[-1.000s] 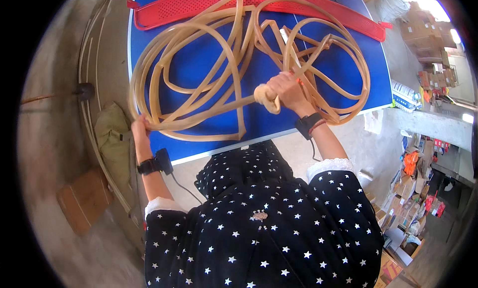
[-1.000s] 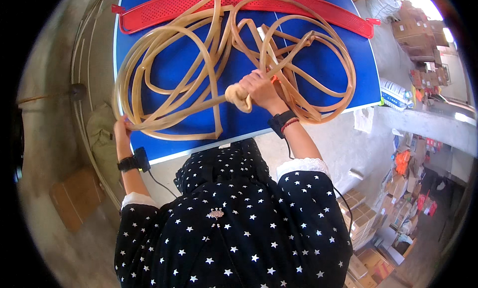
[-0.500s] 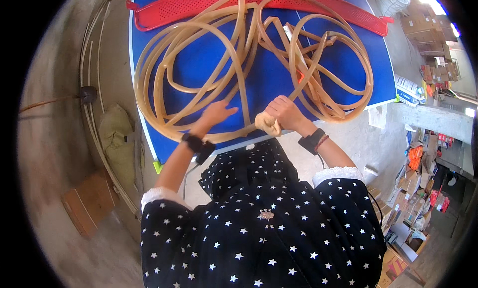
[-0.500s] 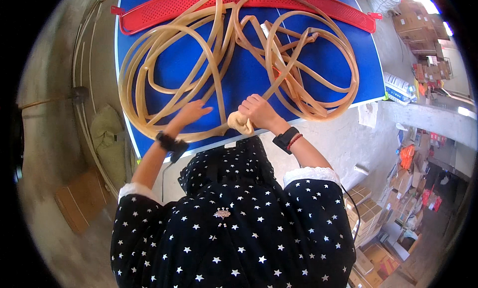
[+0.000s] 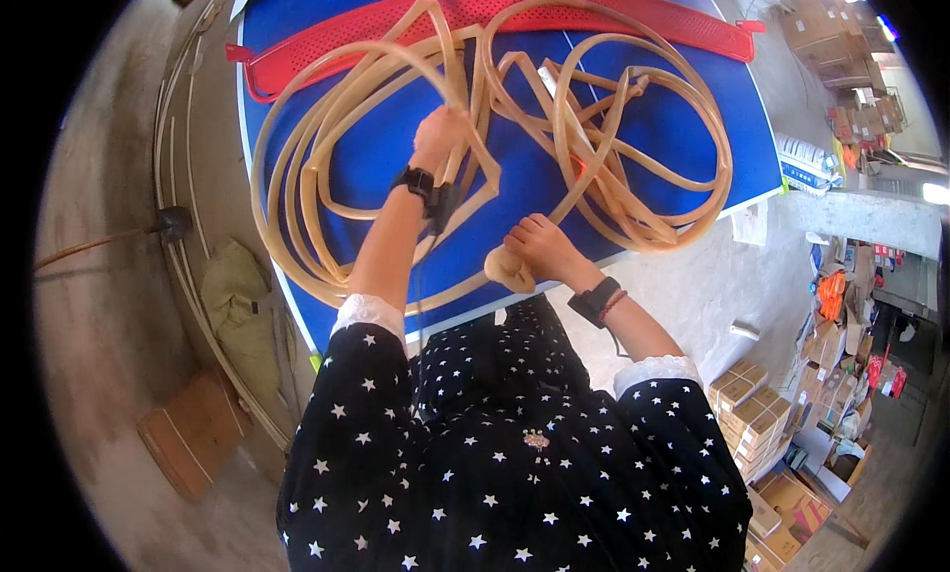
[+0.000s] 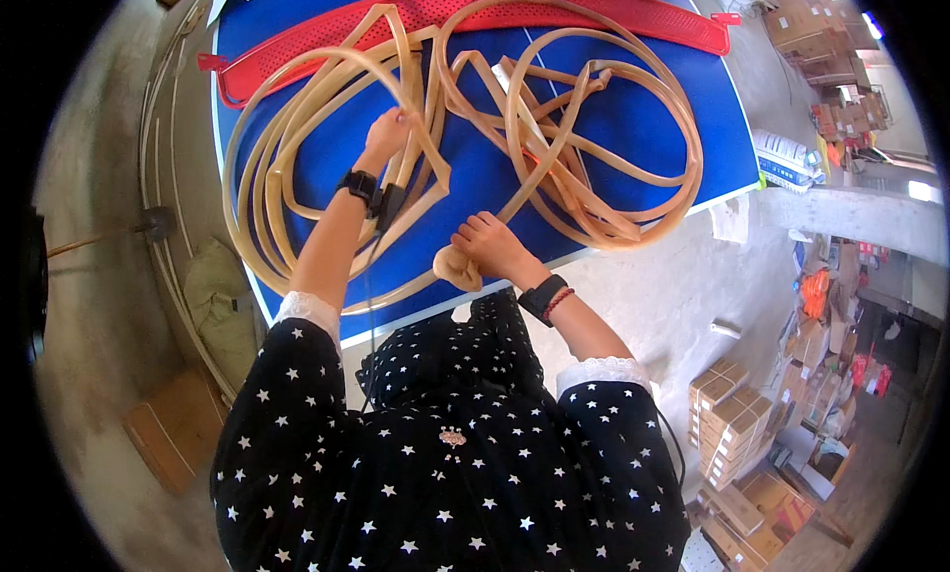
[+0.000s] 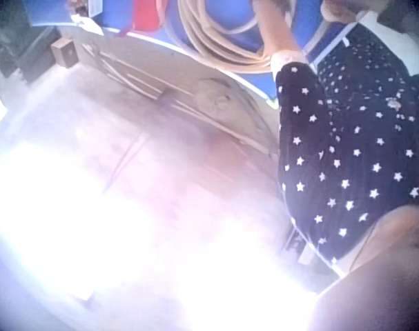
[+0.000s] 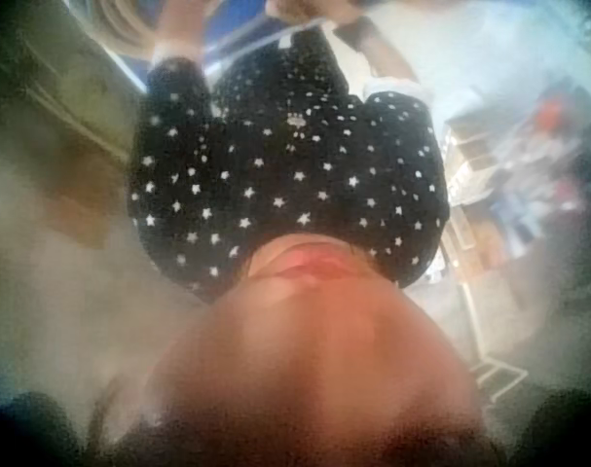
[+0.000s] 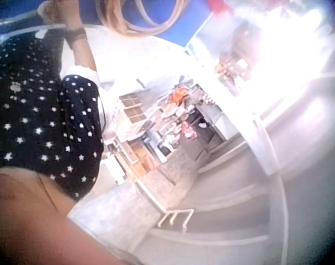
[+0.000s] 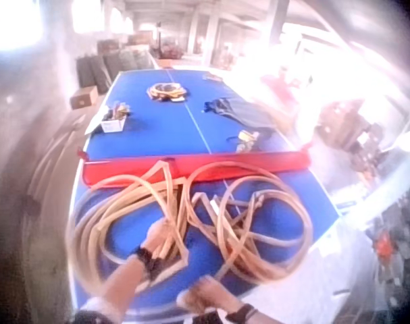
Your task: The person wipes long tan flexible tubes with a cloth, handling them one at a time and coiling them on a blue table.
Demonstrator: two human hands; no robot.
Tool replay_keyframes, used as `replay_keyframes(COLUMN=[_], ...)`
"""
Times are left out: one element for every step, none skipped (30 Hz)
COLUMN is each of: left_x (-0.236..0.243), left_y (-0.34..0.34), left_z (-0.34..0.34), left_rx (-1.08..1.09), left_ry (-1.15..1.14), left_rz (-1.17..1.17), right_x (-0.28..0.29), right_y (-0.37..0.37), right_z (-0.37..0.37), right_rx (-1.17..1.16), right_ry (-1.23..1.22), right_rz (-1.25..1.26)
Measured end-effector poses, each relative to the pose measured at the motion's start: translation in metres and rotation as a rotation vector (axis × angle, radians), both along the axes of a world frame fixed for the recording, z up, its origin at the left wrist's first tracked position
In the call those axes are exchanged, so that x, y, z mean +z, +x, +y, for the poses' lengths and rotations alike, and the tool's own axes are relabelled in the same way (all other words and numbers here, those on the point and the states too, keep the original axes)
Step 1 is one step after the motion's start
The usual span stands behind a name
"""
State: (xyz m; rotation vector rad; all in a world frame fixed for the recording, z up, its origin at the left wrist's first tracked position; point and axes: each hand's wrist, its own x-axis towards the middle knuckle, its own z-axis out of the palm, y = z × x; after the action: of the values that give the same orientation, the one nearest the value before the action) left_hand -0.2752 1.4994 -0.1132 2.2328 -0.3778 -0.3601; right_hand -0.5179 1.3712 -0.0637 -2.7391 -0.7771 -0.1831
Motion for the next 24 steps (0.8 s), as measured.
replay_keyframes(left_x=[-0.007,-0.013,-0.017,-0.007,0.004,0.022,0.033,0.04,0.05,0.07,0.086,0.071,0.074,0.093,0.083,0.078,0.074,0.078,0.08,0.076,0.077,0.08,0.083,0.087], left_y=[0.002,0.004,0.0,-0.012,-0.024,-0.034,-0.042,-0.052,-0.065,-0.08,-0.099,-0.124,-0.148,-0.161,-0.177,-0.187,-0.19,-0.191,-0.193,-0.192,-0.191,-0.191,-0.193,-0.193], left_z=[0.008,0.015,0.021,0.022,0.026,0.033,0.04,0.046,0.052,0.052,0.054,0.068,0.069,0.062,0.059,0.056,0.058,0.058,0.06,0.065,0.068,0.068,0.067,0.061], left_rx=[-0.069,-0.135,-0.147,-0.184,-0.22,-0.252,-0.307,-0.364,-0.418,-0.565,-0.714,-0.739,-0.697,-0.746,-0.681,-0.615,-0.515,-0.412,-0.311,-0.278,-0.304,-0.332,-0.314,-0.298], left_ry=[0.101,0.204,0.217,0.196,0.175,0.155,0.233,0.303,0.373,0.359,0.34,0.175,0.156,0.262,0.297,0.329,0.268,0.204,0.141,0.127,0.111,0.096,0.11,0.114], left_rz=[-0.04,-0.079,-0.088,-0.185,-0.282,-0.386,-0.295,-0.199,-0.103,-0.04,0.021,-0.075,-0.015,0.106,-0.042,-0.19,-0.109,-0.023,0.064,0.051,-0.002,-0.055,-0.094,-0.139], right_x=[-0.002,-0.003,-0.003,-0.004,-0.005,-0.006,-0.006,-0.006,-0.005,-0.003,-0.001,0.003,0.007,0.01,0.013,0.017,0.022,0.028,0.034,0.04,0.046,0.051,0.054,0.059], right_y=[0.003,0.007,0.01,0.01,0.008,0.007,0.009,0.008,0.007,0.006,0.006,0.008,0.01,0.011,0.012,0.013,0.013,0.012,0.014,0.015,0.018,0.021,0.023,0.024], right_z=[0.001,0.001,0.0,-0.002,-0.003,-0.002,-0.002,-0.005,-0.005,-0.004,-0.005,-0.003,-0.002,-0.001,0.0,0.0,-0.001,-0.003,-0.005,-0.009,-0.012,-0.016,-0.017,-0.021], right_rx=[-0.006,-0.01,-0.014,-0.03,-0.044,-0.044,-0.041,-0.042,-0.039,-0.044,-0.053,-0.044,-0.044,-0.045,-0.026,-0.019,-0.014,-0.004,-0.041,-0.061,-0.081,-0.103,-0.103,-0.121], right_ry=[-0.002,-0.004,-0.003,-0.002,0.001,0.014,0.024,0.028,0.024,0.015,0.002,0.005,0.007,0.008,0.002,0.001,0.0,-0.004,-0.001,0.005,0.011,0.017,0.001,0.01], right_rz=[-0.001,-0.003,-0.001,0.009,0.02,0.015,0.005,-0.001,0.005,0.009,0.015,-0.006,-0.024,-0.042,-0.052,-0.052,-0.052,-0.048,-0.064,-0.105,-0.152,-0.199,-0.198,-0.186])
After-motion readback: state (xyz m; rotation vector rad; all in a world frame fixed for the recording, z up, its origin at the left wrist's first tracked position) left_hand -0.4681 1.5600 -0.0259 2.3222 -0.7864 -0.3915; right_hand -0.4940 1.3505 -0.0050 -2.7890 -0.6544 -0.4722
